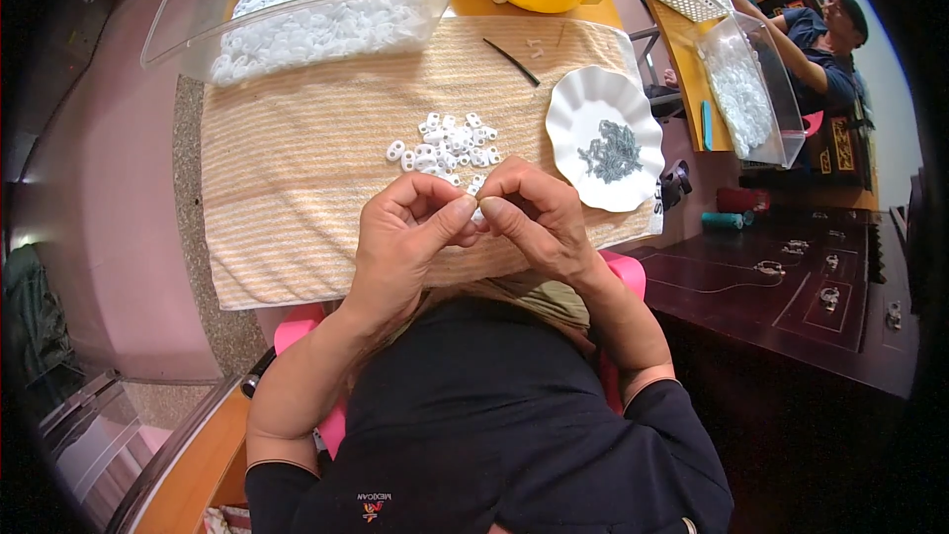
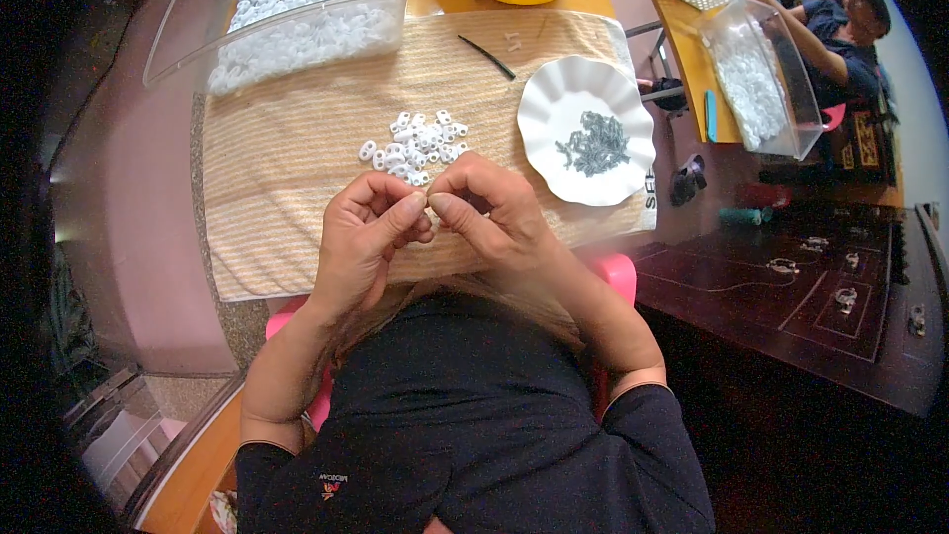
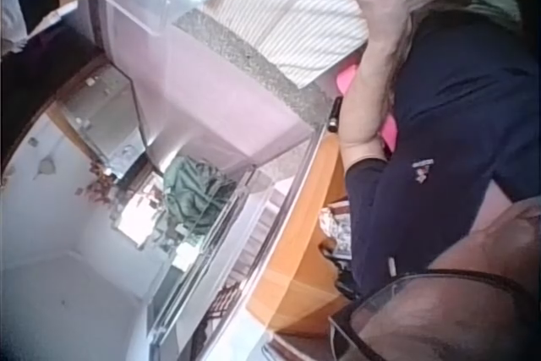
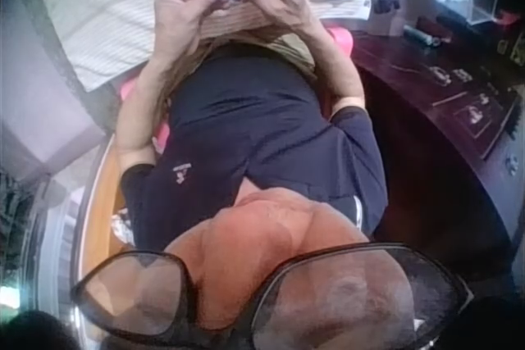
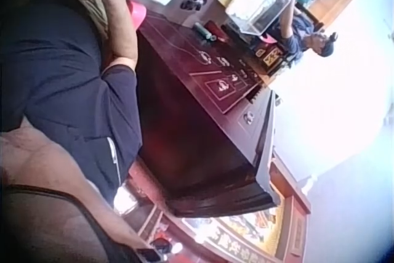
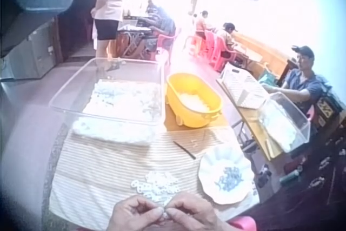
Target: Assembling small plastic components with metal pins in a workshop environment.
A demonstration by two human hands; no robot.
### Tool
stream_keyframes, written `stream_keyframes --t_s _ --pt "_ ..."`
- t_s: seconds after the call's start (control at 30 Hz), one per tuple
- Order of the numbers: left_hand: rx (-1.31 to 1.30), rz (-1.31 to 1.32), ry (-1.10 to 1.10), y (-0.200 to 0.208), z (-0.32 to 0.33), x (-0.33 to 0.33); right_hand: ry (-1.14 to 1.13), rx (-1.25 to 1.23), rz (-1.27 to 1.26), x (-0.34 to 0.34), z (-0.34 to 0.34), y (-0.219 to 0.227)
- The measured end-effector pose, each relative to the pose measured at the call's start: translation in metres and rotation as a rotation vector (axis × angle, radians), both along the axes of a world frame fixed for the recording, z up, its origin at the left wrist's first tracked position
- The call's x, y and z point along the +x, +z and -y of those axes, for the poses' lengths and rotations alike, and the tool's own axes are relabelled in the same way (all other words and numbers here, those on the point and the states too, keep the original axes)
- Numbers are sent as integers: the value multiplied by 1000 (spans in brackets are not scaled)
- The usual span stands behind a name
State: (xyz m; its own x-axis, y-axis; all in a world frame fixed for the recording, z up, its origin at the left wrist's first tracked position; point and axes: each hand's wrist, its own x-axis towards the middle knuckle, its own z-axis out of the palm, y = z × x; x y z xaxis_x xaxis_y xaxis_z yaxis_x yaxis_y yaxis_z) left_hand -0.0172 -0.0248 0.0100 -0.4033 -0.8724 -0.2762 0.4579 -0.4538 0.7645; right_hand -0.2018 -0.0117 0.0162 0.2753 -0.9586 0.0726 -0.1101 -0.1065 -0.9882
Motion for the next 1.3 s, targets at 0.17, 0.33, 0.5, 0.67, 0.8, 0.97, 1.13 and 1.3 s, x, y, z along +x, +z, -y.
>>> stream_keyframes --t_s 0.17,0.33,0.5,0.67,0.8,0.97,1.13,1.3 --pt "-7 15 5 2 -1 1 6 -26 -81 0 -1 3" --pt "-5 20 4 3 -1 1 -3 -40 -103 1 -1 3" --pt "49 5 -9 5 -1 0 -61 -31 -47 2 -2 -4" --pt "134 -85 -70 3 -2 1 -49 -47 -92 1 -3 -3" --pt "177 -110 -117 3 -3 1 -57 -66 -79 4 -4 -1" --pt "186 -113 -133 3 -7 -1 -24 -253 -114 6 -1 0" --pt "225 -136 -110 3 -8 -3 -7 -281 -176 6 -1 7" --pt "206 -171 -118 0 -11 -3 79 -313 -236 1 0 19"
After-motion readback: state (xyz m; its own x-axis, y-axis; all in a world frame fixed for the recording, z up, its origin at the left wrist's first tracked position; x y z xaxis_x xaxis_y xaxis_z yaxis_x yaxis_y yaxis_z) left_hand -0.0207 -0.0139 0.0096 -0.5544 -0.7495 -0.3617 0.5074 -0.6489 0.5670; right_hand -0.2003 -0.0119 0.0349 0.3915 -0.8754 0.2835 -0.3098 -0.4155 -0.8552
